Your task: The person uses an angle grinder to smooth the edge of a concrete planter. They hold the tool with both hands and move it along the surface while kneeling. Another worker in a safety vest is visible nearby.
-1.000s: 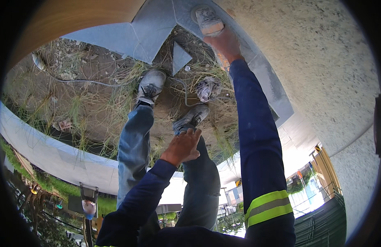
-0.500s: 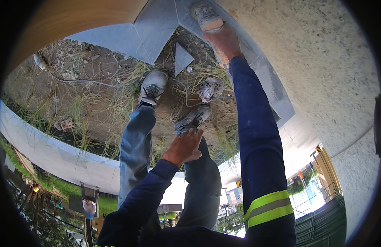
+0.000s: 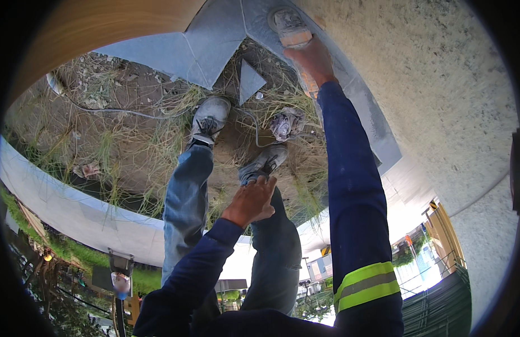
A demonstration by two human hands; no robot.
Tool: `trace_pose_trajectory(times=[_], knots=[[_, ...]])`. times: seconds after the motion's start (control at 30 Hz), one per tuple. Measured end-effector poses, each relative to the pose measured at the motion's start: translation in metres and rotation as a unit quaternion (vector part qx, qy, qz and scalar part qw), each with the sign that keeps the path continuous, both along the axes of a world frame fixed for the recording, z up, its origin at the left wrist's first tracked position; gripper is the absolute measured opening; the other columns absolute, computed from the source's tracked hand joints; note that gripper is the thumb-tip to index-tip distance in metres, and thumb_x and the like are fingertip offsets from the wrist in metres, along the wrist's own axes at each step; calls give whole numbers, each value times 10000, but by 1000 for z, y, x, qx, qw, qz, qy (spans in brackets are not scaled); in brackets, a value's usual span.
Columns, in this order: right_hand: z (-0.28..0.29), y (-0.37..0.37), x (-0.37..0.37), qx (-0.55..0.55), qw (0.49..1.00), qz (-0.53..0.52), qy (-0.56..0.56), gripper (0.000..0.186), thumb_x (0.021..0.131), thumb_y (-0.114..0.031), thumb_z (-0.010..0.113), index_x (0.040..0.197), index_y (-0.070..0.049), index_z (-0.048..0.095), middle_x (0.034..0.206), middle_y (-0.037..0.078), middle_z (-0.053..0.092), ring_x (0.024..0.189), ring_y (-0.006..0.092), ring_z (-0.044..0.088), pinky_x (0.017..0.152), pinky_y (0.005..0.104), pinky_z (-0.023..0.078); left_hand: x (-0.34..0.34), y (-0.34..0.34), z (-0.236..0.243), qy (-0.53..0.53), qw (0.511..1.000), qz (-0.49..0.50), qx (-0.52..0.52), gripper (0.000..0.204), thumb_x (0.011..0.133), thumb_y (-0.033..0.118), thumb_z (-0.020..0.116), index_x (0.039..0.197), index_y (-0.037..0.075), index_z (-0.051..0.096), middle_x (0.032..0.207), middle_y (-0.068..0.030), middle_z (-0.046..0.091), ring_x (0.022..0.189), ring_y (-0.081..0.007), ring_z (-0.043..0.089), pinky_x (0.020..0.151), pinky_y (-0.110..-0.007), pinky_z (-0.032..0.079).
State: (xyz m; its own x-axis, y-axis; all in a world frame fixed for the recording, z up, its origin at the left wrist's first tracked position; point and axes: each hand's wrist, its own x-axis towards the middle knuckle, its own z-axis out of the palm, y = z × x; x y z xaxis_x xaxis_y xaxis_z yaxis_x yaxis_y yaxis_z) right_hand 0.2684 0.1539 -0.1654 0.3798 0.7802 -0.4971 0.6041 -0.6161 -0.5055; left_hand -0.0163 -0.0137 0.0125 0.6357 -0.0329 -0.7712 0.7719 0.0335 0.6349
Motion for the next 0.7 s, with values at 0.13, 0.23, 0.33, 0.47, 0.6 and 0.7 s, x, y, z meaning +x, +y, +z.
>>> trace_pose_trajectory(times=[0.13,0.23,0.33,0.47,0.6,0.7], knots=[[7,-37,9,-13,998,-47,31,615,687,-276,882,1196,5,683,1107,158,763,1009,278,740,889,391,561,2,5,3,7,1000,-1,-12,786,814,288,809,1464,74,422,1332,-227,572,1210,-456,615,1043,-550,491],[8,-60,9,-40,994,-91,48,610,693,-258,872,1206,9,677,1104,150,761,991,272,736,881,384,557,2,4,4,3,1000,0,-3,790,813,289,808,1467,73,421,1327,-226,576,1213,-453,614,1034,-550,498],[13,-64,4,-40,991,-112,59,680,654,-303,868,1212,16,649,1115,182,747,1018,312,731,896,409,554,1,1,4,-7,1000,-8,10,785,812,290,807,1461,71,423,1330,-226,575,1213,-454,615,1022,-548,506],[8,-48,-5,-20,994,-89,57,594,689,-266,873,1178,5,673,1108,150,755,989,261,731,866,384,557,0,-3,1,-8,1000,-21,14,784,810,289,807,1458,72,422,1325,-233,574,1209,-455,616,1011,-547,513],[7,-34,-19,-19,995,-75,59,620,675,-285,866,1176,15,658,1106,170,750,994,282,733,873,399,558,-2,-6,-2,-1,1000,-15,15,781,802,284,813,1447,71,426,1306,-235,583,1195,-459,622,1008,-547,512],[4,-41,-17,-9,990,-109,84,707,636,-319,855,1212,26,631,1114,197,744,1008,328,734,901,426,556,-3,-4,-1,-2,1000,-1,12,780,794,279,817,1438,71,430,1295,-233,589,1188,-457,626,1006,-546,512]])
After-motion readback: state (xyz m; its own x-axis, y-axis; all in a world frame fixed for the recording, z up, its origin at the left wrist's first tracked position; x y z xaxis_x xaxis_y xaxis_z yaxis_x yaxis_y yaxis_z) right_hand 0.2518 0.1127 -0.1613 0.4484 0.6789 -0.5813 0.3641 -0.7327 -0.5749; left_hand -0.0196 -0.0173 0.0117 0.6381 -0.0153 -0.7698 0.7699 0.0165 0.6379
